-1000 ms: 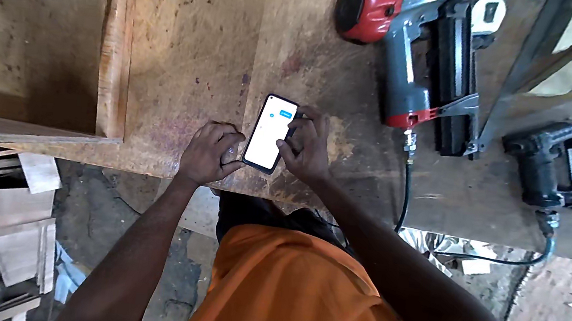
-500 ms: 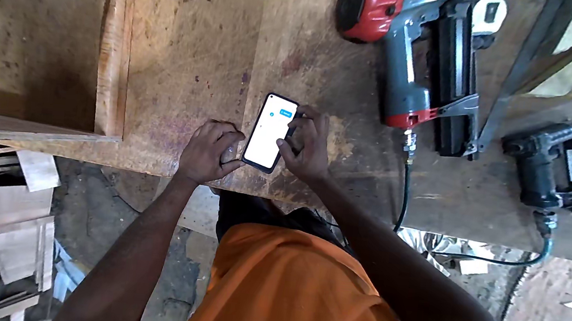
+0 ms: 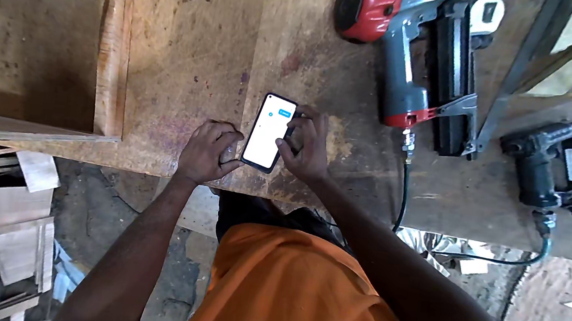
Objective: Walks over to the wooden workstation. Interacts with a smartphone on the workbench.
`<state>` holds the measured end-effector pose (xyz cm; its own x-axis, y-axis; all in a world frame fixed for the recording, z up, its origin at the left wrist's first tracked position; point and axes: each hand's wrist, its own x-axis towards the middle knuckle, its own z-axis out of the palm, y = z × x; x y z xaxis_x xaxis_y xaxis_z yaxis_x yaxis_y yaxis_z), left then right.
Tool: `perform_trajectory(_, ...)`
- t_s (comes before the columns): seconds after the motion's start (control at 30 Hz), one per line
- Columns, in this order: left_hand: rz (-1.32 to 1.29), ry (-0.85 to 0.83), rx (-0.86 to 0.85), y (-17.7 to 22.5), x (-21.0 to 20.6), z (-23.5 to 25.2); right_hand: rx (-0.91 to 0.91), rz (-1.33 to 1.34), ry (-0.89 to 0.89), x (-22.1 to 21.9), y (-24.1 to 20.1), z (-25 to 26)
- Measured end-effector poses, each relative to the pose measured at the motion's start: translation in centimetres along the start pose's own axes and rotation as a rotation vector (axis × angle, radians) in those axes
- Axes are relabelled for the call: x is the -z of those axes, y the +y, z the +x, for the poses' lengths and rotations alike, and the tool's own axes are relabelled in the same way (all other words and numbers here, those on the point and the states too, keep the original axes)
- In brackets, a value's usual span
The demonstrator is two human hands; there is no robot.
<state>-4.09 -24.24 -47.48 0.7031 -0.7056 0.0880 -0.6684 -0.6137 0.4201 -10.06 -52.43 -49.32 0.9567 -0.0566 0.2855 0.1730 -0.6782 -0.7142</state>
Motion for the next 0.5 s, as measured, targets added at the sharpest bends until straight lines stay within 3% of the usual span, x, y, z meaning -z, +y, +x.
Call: perform_trajectory(0.5,0.003,0.016,-0.012,-0.06,-0.07,-0.02,-0.039,0.029,-0.002,0.03,-0.04,-0.01)
